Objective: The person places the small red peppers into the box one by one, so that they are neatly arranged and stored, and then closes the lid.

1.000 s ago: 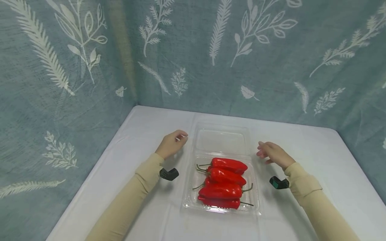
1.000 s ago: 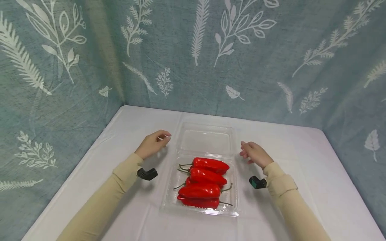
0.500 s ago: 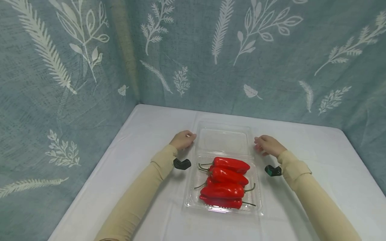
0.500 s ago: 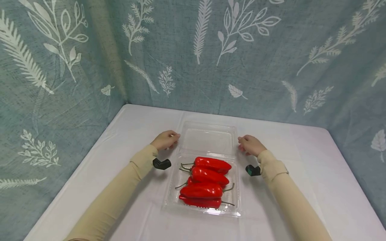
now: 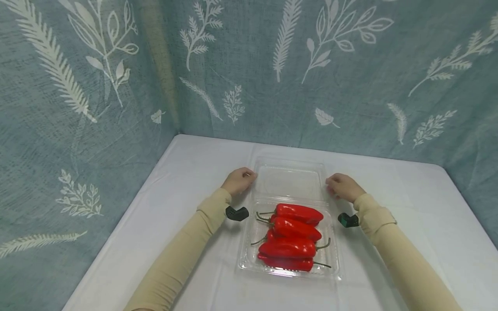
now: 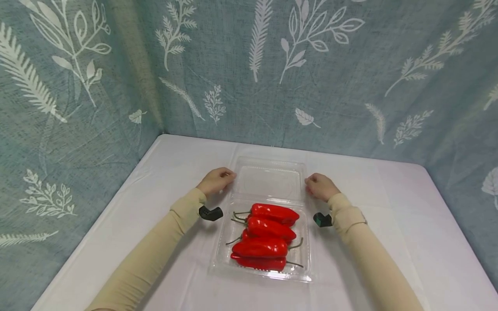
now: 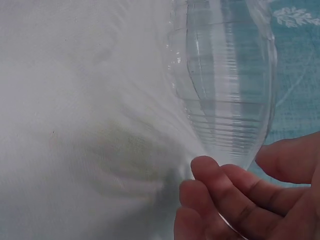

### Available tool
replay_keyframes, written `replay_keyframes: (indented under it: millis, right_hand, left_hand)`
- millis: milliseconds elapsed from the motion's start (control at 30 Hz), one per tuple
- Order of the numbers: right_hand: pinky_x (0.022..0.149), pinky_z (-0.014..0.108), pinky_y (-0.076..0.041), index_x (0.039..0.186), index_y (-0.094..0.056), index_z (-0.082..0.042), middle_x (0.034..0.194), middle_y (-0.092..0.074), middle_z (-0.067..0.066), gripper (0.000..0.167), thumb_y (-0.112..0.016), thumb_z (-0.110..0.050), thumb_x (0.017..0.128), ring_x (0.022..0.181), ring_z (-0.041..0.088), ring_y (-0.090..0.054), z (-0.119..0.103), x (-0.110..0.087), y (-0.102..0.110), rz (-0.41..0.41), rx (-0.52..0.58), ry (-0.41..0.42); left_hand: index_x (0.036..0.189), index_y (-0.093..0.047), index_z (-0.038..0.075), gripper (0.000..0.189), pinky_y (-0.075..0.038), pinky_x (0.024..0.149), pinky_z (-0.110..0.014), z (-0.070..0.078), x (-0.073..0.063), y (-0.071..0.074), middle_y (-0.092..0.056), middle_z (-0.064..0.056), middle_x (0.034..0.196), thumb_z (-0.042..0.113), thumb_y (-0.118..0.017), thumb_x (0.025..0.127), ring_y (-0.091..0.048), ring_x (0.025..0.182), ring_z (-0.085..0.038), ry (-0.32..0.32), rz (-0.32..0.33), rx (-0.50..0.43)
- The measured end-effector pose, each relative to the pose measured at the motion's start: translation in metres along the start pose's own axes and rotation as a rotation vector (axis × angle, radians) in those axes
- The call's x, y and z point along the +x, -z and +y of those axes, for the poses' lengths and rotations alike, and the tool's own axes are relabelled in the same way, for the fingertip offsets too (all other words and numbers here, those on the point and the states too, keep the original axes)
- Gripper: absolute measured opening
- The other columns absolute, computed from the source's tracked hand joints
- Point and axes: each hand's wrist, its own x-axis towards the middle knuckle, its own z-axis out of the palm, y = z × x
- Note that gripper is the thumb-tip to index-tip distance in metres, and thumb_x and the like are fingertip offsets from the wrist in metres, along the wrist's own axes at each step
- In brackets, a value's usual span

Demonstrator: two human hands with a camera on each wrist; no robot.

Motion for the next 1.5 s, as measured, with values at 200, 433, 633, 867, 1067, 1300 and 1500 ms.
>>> replay_keyframes:
  millis: [200, 433, 633, 867, 1067, 1300, 1500]
  right_hand:
    - [0.082, 0.039, -0.053, 0.122, -0.053, 0.009, 0.099, -0.059, 0.018, 0.041, -0.039, -0.024, 0.101, 0.092, 0.028, -0.056, 0.000, 0.000, 0.001, 0.007, 0.000, -0.013]
    - [0.080, 0.038, -0.052, 0.124, -0.052, 0.009, 0.098, -0.059, 0.018, 0.041, -0.039, -0.023, 0.101, 0.091, 0.027, -0.056, -0.005, 0.000, 0.003, 0.011, -0.003, -0.003]
    - [0.078, 0.036, -0.052, 0.123, -0.052, 0.010, 0.096, -0.059, 0.017, 0.042, -0.039, -0.023, 0.101, 0.088, 0.027, -0.057, -0.007, 0.002, 0.005, 0.017, -0.009, 0.016]
    - [0.082, 0.039, -0.052, 0.125, -0.052, 0.009, 0.103, -0.061, 0.020, 0.042, -0.039, -0.024, 0.101, 0.094, 0.029, -0.058, -0.008, 0.002, 0.006, 0.031, 0.003, 0.004]
    - [0.081, 0.038, -0.052, 0.124, -0.052, 0.009, 0.107, -0.061, 0.023, 0.041, -0.039, -0.022, 0.101, 0.098, 0.031, -0.059, -0.012, -0.004, 0.009, 0.063, 0.021, 0.019]
    - [0.086, 0.044, -0.051, 0.126, -0.051, 0.006, 0.116, -0.061, 0.024, 0.043, -0.038, -0.026, 0.101, 0.107, 0.036, -0.057, -0.016, -0.011, 0.013, 0.095, 0.034, 0.030]
    - [0.087, 0.045, -0.051, 0.128, -0.050, 0.006, 0.118, -0.060, 0.025, 0.044, -0.038, -0.027, 0.101, 0.109, 0.038, -0.056, -0.018, -0.019, 0.020, 0.122, 0.038, 0.072]
  left_hand:
    - [0.124, -0.059, 0.006, 0.041, -0.047, 0.092, -0.040, 0.002, 0.000, 0.001, -0.060, -0.015, 0.121, 0.036, -0.050, 0.097, -0.057, 0.108, -0.027, -0.029, 0.005, 0.003]
    - [0.123, -0.060, 0.005, 0.040, -0.043, 0.099, -0.042, 0.002, -0.001, 0.004, -0.058, -0.017, 0.127, 0.034, -0.050, 0.097, -0.054, 0.116, -0.030, -0.043, 0.008, -0.019]
    - [0.123, -0.059, 0.005, 0.041, -0.044, 0.098, -0.042, 0.004, -0.001, 0.007, -0.058, -0.017, 0.126, 0.034, -0.050, 0.097, -0.054, 0.115, -0.030, -0.032, 0.013, -0.012]
    - [0.123, -0.059, 0.005, 0.040, -0.048, 0.090, -0.039, 0.005, 0.000, 0.008, -0.060, -0.015, 0.119, 0.034, -0.051, 0.097, -0.060, 0.103, -0.026, -0.021, 0.006, -0.028]
    - [0.121, -0.061, 0.007, 0.036, -0.049, 0.068, -0.030, 0.007, -0.001, 0.008, -0.060, -0.016, 0.118, 0.032, -0.052, 0.097, -0.060, 0.092, -0.024, -0.060, 0.026, -0.019]
    - [0.116, -0.061, 0.008, 0.031, -0.051, 0.073, -0.034, 0.012, -0.007, 0.008, -0.060, -0.016, 0.116, 0.031, -0.052, 0.097, -0.060, 0.095, -0.027, -0.105, 0.073, -0.025]
    - [0.116, -0.061, 0.010, 0.029, -0.051, 0.078, -0.039, 0.018, -0.012, 0.010, -0.061, -0.015, 0.114, 0.030, -0.052, 0.098, -0.059, 0.098, -0.028, -0.121, 0.111, -0.026]
